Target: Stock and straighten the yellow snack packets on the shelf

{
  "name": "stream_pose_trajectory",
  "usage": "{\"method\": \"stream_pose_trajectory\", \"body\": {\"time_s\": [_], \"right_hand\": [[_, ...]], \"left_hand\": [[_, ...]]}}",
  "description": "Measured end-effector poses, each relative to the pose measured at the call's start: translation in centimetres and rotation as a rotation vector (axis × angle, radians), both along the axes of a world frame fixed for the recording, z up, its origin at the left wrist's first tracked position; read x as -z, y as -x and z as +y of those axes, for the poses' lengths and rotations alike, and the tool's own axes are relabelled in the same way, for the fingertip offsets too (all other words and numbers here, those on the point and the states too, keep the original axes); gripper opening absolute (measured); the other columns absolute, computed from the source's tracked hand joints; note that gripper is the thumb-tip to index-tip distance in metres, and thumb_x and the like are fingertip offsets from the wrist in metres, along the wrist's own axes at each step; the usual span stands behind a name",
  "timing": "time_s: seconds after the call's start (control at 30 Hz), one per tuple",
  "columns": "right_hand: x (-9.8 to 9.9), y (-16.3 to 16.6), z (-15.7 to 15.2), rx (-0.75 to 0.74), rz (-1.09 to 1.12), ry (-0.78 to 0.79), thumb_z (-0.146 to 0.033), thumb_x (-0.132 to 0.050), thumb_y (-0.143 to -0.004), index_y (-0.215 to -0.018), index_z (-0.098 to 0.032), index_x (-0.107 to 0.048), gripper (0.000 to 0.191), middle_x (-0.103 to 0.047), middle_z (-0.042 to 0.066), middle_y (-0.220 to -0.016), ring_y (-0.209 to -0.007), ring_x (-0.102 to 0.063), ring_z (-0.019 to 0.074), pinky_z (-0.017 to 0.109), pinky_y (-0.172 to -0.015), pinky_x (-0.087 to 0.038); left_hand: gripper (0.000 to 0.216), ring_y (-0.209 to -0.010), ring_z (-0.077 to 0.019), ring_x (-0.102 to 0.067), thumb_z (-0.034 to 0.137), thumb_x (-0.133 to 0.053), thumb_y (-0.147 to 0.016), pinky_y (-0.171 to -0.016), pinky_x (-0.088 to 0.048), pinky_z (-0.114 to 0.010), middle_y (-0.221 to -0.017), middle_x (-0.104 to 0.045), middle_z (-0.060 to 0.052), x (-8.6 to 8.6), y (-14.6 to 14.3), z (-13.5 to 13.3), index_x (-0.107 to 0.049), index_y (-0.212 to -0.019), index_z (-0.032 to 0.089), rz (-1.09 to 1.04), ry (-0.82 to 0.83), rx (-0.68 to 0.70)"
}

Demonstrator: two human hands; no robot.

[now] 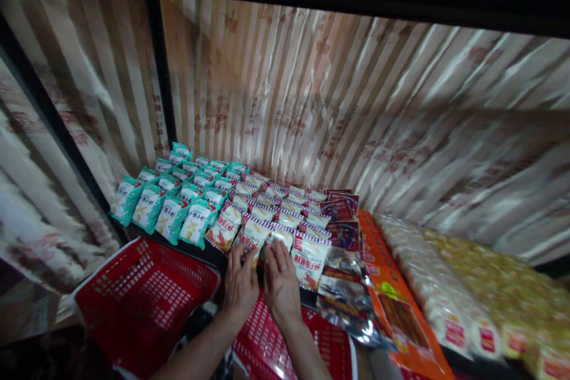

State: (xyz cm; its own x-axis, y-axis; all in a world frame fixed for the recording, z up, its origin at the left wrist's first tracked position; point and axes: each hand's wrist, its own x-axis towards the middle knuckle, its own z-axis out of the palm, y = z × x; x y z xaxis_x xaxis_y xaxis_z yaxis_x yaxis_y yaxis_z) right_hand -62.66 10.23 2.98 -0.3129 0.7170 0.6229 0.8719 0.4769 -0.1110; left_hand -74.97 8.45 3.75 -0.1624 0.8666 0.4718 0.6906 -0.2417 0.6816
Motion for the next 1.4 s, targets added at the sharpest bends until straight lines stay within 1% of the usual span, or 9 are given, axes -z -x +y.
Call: {"method": "stream_pose_trajectory", "body": {"time_s": [0.13, 0.3, 0.43, 0.6, 0.8, 0.9, 1.0, 1.23, 1.4], "right_hand": [[-0.6, 1.2, -0.3, -0.057, 0.005, -0.025, -0.019, -0.043, -0.087, -0.141, -0.024, -0.027, 0.057, -0.028, 0.011, -0.147, -0.134, -0.028, 0.0265, 0.05, -0.101, -0.041], [-1.6, 3.6, -0.2, -0.122, 0.008, -0.023, -0.01, -0.038, -0.085, -0.14, -0.027, -0.031, 0.058, -0.035, 0.007, -0.144, -0.133, -0.032, 0.0237, 0.048, -0.102, -0.04], [-2.1, 5.7, 0.1, -0.165, 0.061, -0.009, -0.008, -0.037, -0.083, -0.137, -0.028, -0.038, 0.057, -0.041, 0.006, -0.14, -0.129, -0.039, 0.0218, 0.045, -0.101, -0.043], [-2.1, 8.8, 0.9, -0.182, 0.22, 0.166, -0.011, -0.035, -0.084, -0.132, -0.023, -0.046, 0.05, -0.045, 0.009, -0.137, -0.122, -0.047, 0.0192, 0.035, -0.097, -0.047], [-1.3, 12.6, 2.3, -0.069, 0.299, 0.265, -0.024, -0.035, -0.09, -0.121, -0.016, -0.057, 0.038, -0.047, 0.016, -0.134, -0.118, -0.052, 0.0242, 0.039, -0.095, -0.047], [-1.1, 13.7, 2.9, 0.012, 0.309, 0.247, -0.03, -0.036, -0.091, -0.117, -0.014, -0.058, 0.038, -0.046, 0.019, -0.133, -0.118, -0.051, 0.027, 0.042, -0.094, -0.048], [-0.9, 14.5, 3.5, 0.043, 0.3, 0.206, -0.03, -0.037, -0.09, -0.114, -0.016, -0.06, 0.036, -0.049, 0.017, -0.131, -0.123, -0.046, 0.0279, 0.043, -0.094, -0.048], [0.0, 16.4, 4.1, 0.154, 0.349, 0.14, -0.031, -0.04, -0.089, -0.113, -0.015, -0.06, 0.035, -0.039, 0.018, -0.138, -0.125, -0.043, 0.0303, 0.046, -0.095, -0.047], [0.8, 16.6, 4.0, 0.187, 0.349, 0.135, -0.03, -0.039, -0.09, -0.114, -0.012, -0.058, 0.036, -0.033, 0.019, -0.142, -0.128, -0.039, 0.0299, 0.045, -0.099, -0.044]], "left_hand": [[0.046, -0.114, -0.0235, -0.047, 0.0, -0.039, -0.076, -0.098, -0.042, -0.043, -0.115, -0.052, -0.009, -1.3, 0.8, 0.4, -0.06, -0.111, 0.022, -0.133, -0.021, 0.005], [0.044, -0.106, -0.0206, -0.051, -0.001, -0.036, -0.073, -0.099, -0.041, -0.043, -0.107, -0.056, -0.007, -2.3, 3.7, 1.1, -0.06, -0.103, 0.021, -0.283, -0.007, -0.034], [0.043, -0.113, -0.0202, -0.05, 0.0, -0.036, -0.073, -0.101, -0.041, -0.041, -0.116, -0.054, -0.008, -1.9, 6.4, 1.8, -0.061, -0.103, 0.02, -0.237, 0.033, 0.016], [0.046, -0.121, -0.0194, -0.046, -0.001, -0.037, -0.073, -0.104, -0.04, -0.038, -0.127, -0.052, -0.008, -0.4, 9.3, 1.9, -0.059, -0.109, 0.018, -0.147, 0.062, 0.043], [0.055, -0.125, -0.019, -0.044, -0.003, -0.038, -0.068, -0.104, -0.04, -0.033, -0.139, -0.042, -0.012, 0.8, 13.5, 1.2, -0.056, -0.117, 0.013, 0.042, 0.111, 0.171], [0.057, -0.125, -0.0191, -0.044, -0.003, -0.038, -0.067, -0.103, -0.041, -0.033, -0.141, -0.04, -0.012, 1.1, 15.6, 1.0, -0.055, -0.12, 0.013, 0.14, 0.1, 0.246], [0.058, -0.126, -0.0182, -0.043, -0.002, -0.039, -0.069, -0.103, -0.041, -0.032, -0.141, -0.039, -0.011, 1.4, 17.0, 1.1, -0.053, -0.122, 0.014, 0.206, 0.088, 0.326], [0.058, -0.127, -0.0185, -0.041, -0.001, -0.037, -0.069, -0.104, -0.039, -0.033, -0.139, -0.043, -0.012, 2.1, 18.5, 1.8, -0.054, -0.123, 0.012, 0.277, 0.045, 0.438], [0.056, -0.126, -0.0202, -0.043, -0.001, -0.036, -0.07, -0.102, -0.042, -0.033, -0.139, -0.042, -0.013, 2.5, 19.2, 1.9, -0.055, -0.121, 0.011, 0.28, 0.052, 0.453]]}}
